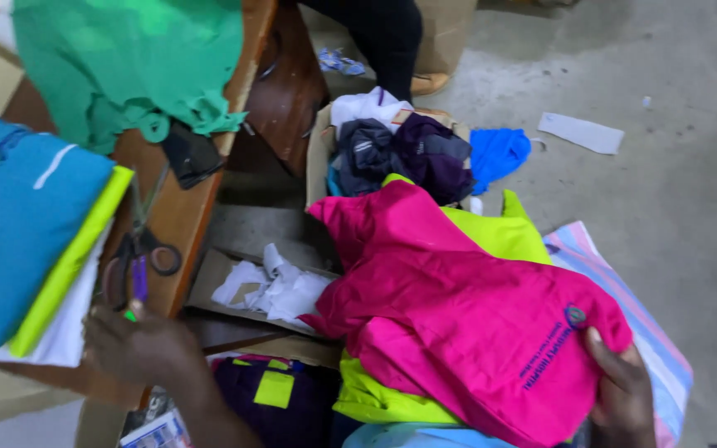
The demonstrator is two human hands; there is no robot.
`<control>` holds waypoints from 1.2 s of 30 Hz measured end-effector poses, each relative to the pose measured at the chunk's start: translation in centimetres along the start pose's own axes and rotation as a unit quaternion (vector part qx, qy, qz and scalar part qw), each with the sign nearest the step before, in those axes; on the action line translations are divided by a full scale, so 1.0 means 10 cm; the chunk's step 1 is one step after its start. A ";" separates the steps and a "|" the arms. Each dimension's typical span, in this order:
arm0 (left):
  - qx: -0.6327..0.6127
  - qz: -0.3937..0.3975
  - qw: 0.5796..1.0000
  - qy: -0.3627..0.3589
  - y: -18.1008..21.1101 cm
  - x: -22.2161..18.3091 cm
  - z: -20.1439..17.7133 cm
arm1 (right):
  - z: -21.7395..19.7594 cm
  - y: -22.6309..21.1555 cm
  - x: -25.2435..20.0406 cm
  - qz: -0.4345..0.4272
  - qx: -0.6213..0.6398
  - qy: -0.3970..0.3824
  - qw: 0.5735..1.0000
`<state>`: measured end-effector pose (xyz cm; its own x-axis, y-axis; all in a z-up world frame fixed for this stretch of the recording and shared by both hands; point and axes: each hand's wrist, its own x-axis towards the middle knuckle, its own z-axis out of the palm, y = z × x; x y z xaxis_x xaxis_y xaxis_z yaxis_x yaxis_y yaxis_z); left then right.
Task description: The person is inspecting finished garments and manually removing loose threads from the fabric.
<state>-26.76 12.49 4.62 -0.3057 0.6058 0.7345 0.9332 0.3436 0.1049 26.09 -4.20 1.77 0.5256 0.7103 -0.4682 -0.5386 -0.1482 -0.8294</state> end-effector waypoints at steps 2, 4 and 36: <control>0.007 0.021 0.999 -0.038 -0.06 -0.24 -0.07 | -0.09 0.11 0.10 -0.002 0.033 -0.003 0.999; 0.003 0.067 0.997 -0.039 -0.18 -0.44 -0.07 | -0.11 0.19 0.11 0.017 0.073 -0.018 0.997; -0.612 -0.092 0.409 -0.671 2.35 -1.87 -0.98 | 0.32 0.33 -0.43 0.021 0.087 -0.268 0.959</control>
<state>2.71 2.19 -0.02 0.5458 0.7809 -0.3040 0.0167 0.3526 0.9356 19.93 -5.51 1.96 0.1123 0.9650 -0.2368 -0.6773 -0.1000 -0.7289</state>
